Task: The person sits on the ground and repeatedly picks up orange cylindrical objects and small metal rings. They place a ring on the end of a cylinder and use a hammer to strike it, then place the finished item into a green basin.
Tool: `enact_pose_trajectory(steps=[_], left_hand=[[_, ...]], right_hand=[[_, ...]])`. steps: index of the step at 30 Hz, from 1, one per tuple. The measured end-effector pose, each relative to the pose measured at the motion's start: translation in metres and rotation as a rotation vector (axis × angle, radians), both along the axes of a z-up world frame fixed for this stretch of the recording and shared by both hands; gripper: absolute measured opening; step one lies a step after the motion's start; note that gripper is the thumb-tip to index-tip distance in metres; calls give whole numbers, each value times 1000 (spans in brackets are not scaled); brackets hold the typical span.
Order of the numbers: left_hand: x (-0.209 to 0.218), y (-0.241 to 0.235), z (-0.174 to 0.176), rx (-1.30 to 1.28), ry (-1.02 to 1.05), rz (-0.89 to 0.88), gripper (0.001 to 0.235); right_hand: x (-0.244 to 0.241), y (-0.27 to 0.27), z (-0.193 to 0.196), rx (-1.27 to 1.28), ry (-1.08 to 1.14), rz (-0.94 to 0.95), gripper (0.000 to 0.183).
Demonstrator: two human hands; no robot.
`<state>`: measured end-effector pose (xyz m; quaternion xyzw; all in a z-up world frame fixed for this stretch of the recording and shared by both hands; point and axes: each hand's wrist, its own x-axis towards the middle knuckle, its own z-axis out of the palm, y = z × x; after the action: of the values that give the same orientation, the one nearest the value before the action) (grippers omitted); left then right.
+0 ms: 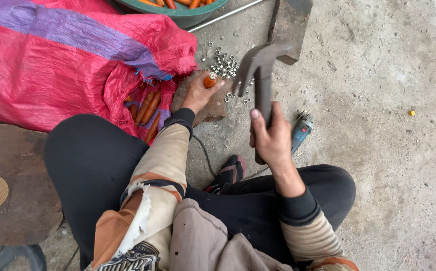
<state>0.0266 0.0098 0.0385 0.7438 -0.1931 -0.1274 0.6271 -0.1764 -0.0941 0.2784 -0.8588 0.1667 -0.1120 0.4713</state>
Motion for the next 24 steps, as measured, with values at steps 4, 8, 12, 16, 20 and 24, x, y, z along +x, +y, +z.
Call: enact_pose_trajectory(steps=[4,8,12,16,20,24], left_hand=[[5,-6,-17,-137,16,-5,27],[12,-10,-57,-59,-123,-22,31],[13,-2,-70,-234,-222,-13,47],[12,-1,-50,-314,-15,-41,36],[5,4,-37,-178,73,-6,24],[8,5,-29,33,-154,-36,35]], right_hand=[[1,-6,-16,-27,-1,5,29],[36,4,-66,-226,319,95,40],[45,10,-79,-414,191,104,49],[35,10,-58,-138,184,62,44],[33,16,-51,-230,195,6,44],[40,26,-59,-342,373,42,47]])
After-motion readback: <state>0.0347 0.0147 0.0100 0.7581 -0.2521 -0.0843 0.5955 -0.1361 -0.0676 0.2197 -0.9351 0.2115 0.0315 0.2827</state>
